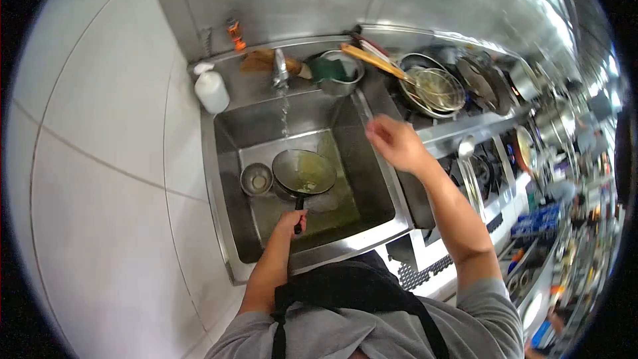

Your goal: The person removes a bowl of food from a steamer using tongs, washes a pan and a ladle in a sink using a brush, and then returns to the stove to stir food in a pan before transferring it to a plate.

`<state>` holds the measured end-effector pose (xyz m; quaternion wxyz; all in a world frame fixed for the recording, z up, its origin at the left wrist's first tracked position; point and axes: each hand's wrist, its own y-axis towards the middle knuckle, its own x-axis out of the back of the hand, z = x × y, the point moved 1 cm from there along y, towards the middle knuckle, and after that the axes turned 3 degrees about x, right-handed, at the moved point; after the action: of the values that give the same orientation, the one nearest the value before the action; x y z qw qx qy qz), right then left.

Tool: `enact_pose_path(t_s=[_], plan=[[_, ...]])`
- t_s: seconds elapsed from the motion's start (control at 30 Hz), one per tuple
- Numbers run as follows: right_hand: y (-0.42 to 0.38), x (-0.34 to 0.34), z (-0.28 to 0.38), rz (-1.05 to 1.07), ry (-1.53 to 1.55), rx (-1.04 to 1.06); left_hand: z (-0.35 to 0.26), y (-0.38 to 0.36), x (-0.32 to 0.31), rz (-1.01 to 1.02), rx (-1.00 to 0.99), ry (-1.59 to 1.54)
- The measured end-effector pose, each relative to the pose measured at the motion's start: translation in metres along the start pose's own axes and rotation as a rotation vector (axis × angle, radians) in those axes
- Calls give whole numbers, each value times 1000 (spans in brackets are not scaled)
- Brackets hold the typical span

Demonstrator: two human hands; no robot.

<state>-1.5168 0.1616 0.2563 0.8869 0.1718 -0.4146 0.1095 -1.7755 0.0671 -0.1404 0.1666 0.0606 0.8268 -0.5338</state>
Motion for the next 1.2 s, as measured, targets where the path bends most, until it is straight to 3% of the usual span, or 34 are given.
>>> enact_pose_path(t_s=[0.07,0.13,0.17,0.23,0.33,0.4,0.47,0.53,0.6,0.67,0.73,0.87,1.0,1.1,1.2], plan=[[68,-31,-27,127,-41,65,6,-22,-11,-56,78,-182],[120,-82,-62,219,-58,119,4,-54,-17,-138,-57,194],[138,-107,-77,284,-117,90,2,-71,-19,-170,-54,146],[160,-161,-107,380,-157,93,-3,-108,-24,-222,-79,493],[174,-258,-188,450,-107,19,4,-167,-27,-293,-126,128],[157,-342,-271,457,-241,-230,-2,-196,-33,-315,-124,111],[97,-385,-305,458,-114,-580,-11,-212,-29,-513,-253,206],[32,-408,-305,789,129,-914,-45,-237,-34,-610,-235,329],[2,-383,-217,1033,147,-941,-61,-236,-20,-706,-235,462],[-40,-417,-203,1030,222,-1007,-67,-233,-3,-920,-457,818],[-78,-460,-206,972,322,-1084,-85,-240,-5,-955,-517,842],[-86,-501,-206,950,126,-731,-108,-252,4,-1007,-416,954],[-28,-511,-212,939,-2,-299,-121,-264,7,-1006,-363,976],[25,-505,-209,550,293,-83,-120,-266,12,-1030,-361,983],[84,-522,-196,731,345,-256,-126,-273,10,-1050,-362,967]])
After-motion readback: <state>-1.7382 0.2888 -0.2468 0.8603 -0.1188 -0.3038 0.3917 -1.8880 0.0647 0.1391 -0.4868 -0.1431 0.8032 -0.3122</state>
